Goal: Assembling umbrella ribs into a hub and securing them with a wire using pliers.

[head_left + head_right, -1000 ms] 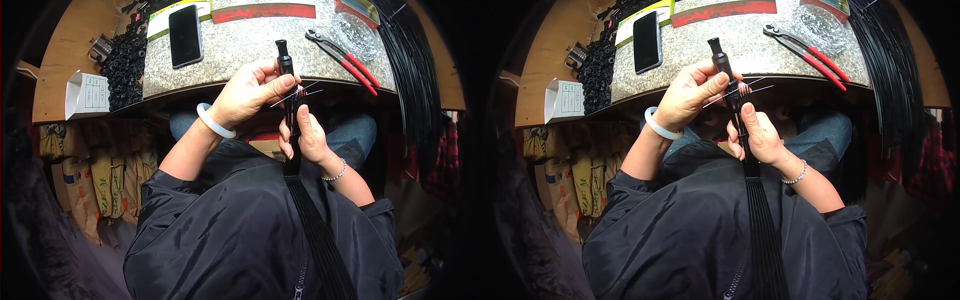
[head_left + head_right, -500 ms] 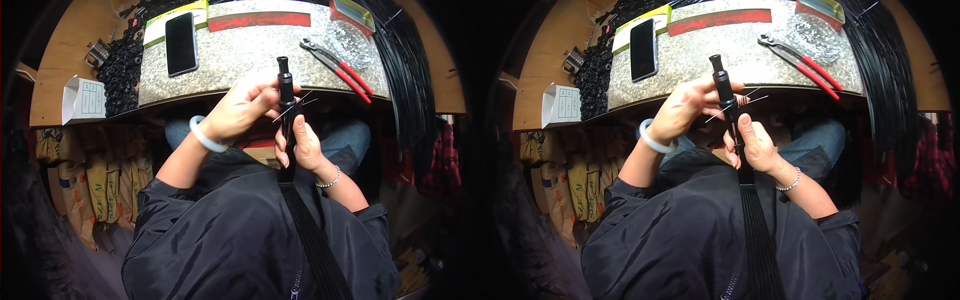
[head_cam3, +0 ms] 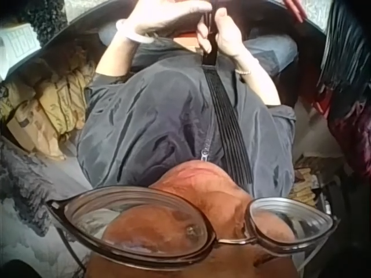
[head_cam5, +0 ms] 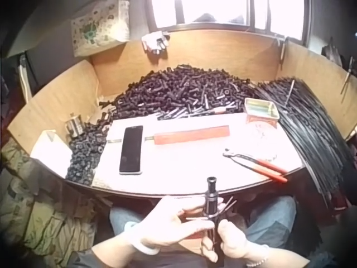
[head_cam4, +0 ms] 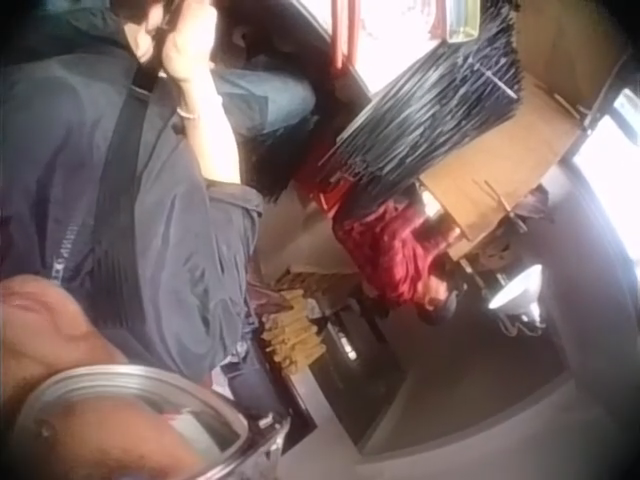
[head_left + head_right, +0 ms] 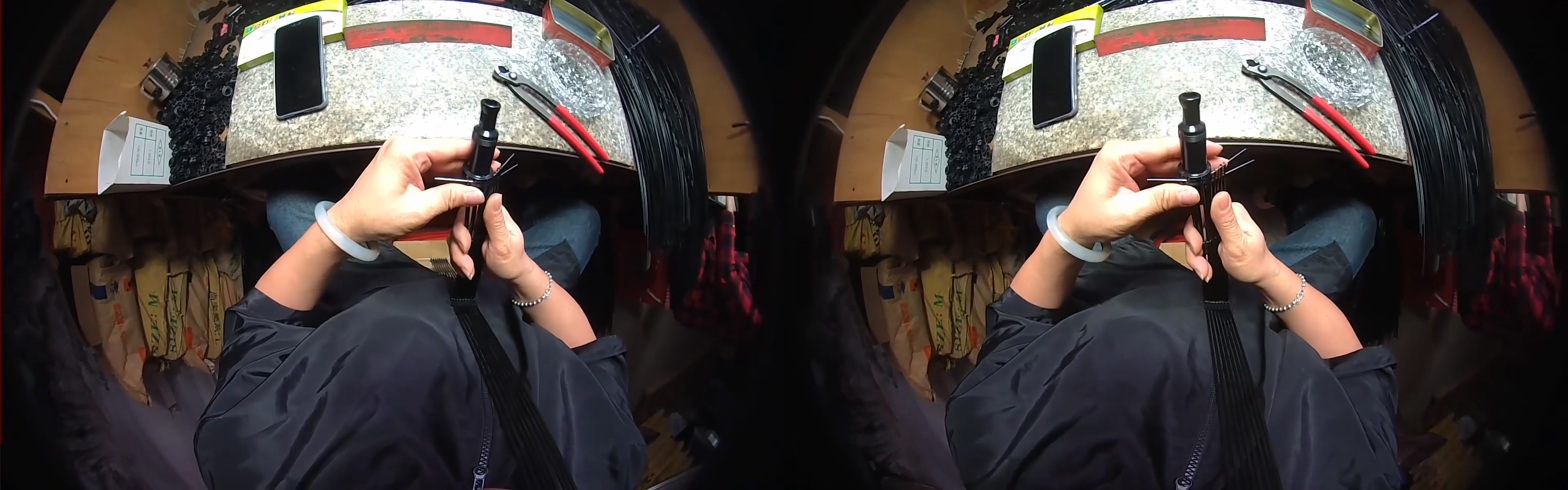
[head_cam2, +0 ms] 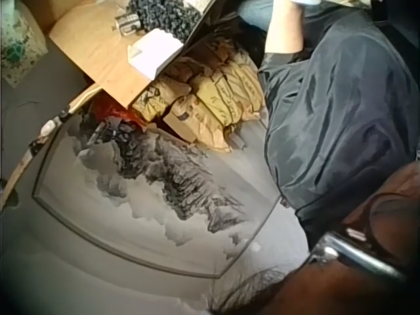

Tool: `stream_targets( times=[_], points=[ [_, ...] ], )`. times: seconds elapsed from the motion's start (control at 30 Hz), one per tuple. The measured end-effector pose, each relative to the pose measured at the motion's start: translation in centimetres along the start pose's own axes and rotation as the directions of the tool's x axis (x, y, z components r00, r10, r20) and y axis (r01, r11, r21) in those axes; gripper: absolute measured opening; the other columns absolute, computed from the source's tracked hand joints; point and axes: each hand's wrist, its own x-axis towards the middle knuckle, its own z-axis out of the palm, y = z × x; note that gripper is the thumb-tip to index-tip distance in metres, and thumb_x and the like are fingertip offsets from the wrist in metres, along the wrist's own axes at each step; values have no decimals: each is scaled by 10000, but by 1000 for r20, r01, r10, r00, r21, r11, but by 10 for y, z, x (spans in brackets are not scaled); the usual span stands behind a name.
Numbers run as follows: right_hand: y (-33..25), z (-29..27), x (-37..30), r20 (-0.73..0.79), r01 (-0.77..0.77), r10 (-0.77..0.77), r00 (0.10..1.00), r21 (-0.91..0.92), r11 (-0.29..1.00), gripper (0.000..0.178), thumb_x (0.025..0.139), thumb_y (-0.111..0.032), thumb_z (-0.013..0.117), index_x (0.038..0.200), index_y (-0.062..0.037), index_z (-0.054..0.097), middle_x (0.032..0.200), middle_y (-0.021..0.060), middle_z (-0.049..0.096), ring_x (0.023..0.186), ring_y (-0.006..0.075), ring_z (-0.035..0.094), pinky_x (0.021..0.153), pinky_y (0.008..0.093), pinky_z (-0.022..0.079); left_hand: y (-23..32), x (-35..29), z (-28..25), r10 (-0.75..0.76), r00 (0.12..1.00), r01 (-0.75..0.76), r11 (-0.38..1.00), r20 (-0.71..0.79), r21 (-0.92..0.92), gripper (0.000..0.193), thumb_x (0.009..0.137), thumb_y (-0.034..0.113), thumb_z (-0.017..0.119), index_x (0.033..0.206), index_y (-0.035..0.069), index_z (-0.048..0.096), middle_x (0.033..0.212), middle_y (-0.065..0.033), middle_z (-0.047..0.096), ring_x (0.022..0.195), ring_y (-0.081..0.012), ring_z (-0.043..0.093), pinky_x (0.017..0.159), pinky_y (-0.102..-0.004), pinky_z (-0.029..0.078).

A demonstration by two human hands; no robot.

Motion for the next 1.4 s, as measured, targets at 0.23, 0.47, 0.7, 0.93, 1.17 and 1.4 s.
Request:
stream_targets(
  times=[0.23, 0.47, 0.7, 0.93, 1.17, 1.4],
  points=[
    [-1, -5, 1, 17, -27, 26, 1000, 18, 999, 708, 895, -644, 211, 673, -30, 486, 502, 78, 514, 401, 135, 506, 430, 222, 414, 5, 5, -6, -7, 996, 4, 999, 84, 32, 374, 825, -38, 606, 1191, -68, 532, 988, -132, 653, 803, -153, 649, 724, -267, 532],
    [-14, -3, 0, 64, 20, -17, 998, -35, 999, 653, 936, -575, 211, 753, -13, 489, 578, 81, 551, 438, 139, 525, 466, 235, 429, 15, -1, 0, -19, 998, 20, 1000, 53, -19, 309, 796, -91, 607, 1103, -79, 585, 924, -153, 660, 667, -212, 667, 580, -315, 566],
    [42, -17, -64, 210, 130, -109, 971, -86, 988, 583, 854, -550, 520, 1087, -16, 533, 1009, 63, 579, 946, 143, 537, 819, 289, 412, -10, -49, 47, 560, 819, -573, 809, 127, 129, 274, 829, 27, 649, 1092, -45, 613, 896, -129, 677, 750, -143, 658, 643, -251, 515],
    [18, -43, 30, -175, 333, -457, 872, -472, 816, 570, 950, -505, 334, 999, 18, 558, 852, 128, 629, 687, 232, 625, 576, 340, 523, -23, 11, 10, 144, 987, -158, 909, -67, -385, 563, 847, 443, 592, 1162, -21, 549, 1279, -158, 505, 788, -123, 615, 624, -220, 511],
    [-46, 6, 52, 79, 220, -214, 974, -81, 972, 526, 917, -521, 418, 758, -21, 463, 546, 69, 465, 406, 173, 487, 373, 241, 393, -7, 25, -16, 124, 991, -135, 806, -58, -577, 402, 883, 281, 584, 1130, -35, 549, 1340, -194, 441, 1144, -258, 525, 925, -372, 465],
    [-32, 27, 46, -250, 356, -472, 846, -396, 847, 609, 960, -508, 253, 639, -39, 475, 507, 35, 500, 411, 79, 446, 392, 195, 351, 13, -4, 26, 320, 881, -399, 898, -347, -186, 620, 955, 464, 354, 1295, -54, 355, 1166, -185, 551, 1003, -184, 574, 872, -261, 445]
  ],
)
